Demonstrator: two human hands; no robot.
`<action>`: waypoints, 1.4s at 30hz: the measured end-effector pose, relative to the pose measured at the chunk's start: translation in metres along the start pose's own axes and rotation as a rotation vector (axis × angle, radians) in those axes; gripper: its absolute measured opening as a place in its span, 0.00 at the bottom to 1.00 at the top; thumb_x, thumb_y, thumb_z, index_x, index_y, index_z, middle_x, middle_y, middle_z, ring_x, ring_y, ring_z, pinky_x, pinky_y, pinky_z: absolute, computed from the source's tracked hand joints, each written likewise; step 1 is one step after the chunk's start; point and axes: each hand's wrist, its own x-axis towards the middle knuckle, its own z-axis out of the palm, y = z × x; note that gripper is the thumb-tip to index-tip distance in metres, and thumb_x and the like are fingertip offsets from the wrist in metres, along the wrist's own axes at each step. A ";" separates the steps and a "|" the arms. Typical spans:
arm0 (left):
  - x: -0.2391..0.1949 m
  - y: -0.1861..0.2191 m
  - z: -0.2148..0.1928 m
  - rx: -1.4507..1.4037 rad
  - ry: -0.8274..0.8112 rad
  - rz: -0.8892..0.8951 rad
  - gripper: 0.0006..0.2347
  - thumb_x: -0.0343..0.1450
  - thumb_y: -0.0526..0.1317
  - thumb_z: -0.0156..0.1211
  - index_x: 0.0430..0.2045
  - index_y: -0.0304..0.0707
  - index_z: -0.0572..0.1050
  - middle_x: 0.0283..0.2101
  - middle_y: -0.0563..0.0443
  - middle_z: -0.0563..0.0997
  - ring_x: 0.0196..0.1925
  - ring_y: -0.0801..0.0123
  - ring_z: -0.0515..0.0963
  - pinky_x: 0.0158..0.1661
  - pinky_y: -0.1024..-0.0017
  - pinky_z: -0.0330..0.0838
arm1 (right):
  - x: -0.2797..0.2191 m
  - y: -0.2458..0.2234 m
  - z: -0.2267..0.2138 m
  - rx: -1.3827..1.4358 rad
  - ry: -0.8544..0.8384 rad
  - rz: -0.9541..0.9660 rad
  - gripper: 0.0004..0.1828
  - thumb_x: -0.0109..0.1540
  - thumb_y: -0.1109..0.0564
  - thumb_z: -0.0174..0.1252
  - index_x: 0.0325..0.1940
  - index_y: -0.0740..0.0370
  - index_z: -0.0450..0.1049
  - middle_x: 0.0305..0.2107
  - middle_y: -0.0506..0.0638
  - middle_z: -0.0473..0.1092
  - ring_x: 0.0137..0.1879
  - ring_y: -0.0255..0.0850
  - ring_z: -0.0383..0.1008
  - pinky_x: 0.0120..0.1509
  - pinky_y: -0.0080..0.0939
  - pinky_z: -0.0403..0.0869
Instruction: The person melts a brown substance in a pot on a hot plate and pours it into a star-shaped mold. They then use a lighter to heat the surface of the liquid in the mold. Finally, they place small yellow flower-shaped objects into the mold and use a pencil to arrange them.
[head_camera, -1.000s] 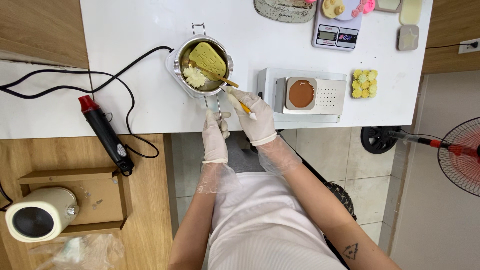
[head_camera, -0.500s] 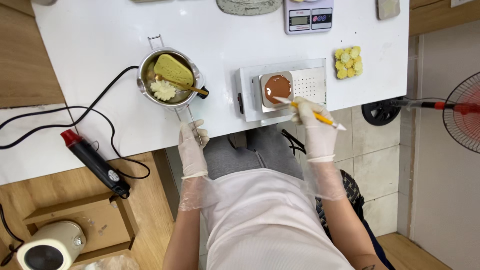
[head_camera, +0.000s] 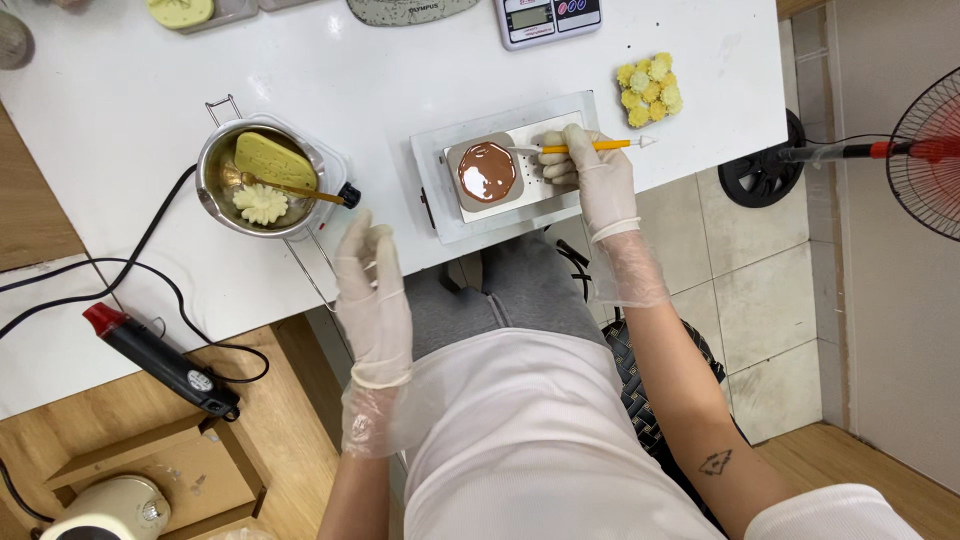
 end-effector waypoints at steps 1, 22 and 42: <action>0.002 0.001 0.010 -0.030 -0.035 -0.009 0.17 0.77 0.43 0.55 0.61 0.41 0.71 0.57 0.51 0.79 0.55 0.68 0.78 0.57 0.69 0.72 | 0.001 -0.002 0.000 0.003 -0.016 -0.006 0.25 0.71 0.43 0.48 0.48 0.66 0.81 0.31 0.47 0.78 0.34 0.28 0.75 0.42 0.30 0.76; 0.014 -0.014 0.065 0.013 -0.217 -0.164 0.22 0.74 0.48 0.57 0.64 0.49 0.68 0.48 0.54 0.81 0.51 0.73 0.79 0.55 0.72 0.71 | 0.001 -0.004 -0.006 0.039 -0.041 0.026 0.21 0.70 0.46 0.52 0.44 0.66 0.80 0.30 0.48 0.78 0.32 0.29 0.75 0.40 0.31 0.77; 0.012 -0.016 0.050 -0.003 -0.231 -0.211 0.23 0.74 0.48 0.55 0.66 0.48 0.67 0.48 0.53 0.81 0.49 0.72 0.79 0.54 0.72 0.72 | -0.014 -0.002 -0.008 0.010 -0.025 -0.012 0.20 0.71 0.48 0.51 0.44 0.66 0.80 0.33 0.49 0.78 0.34 0.29 0.75 0.43 0.30 0.76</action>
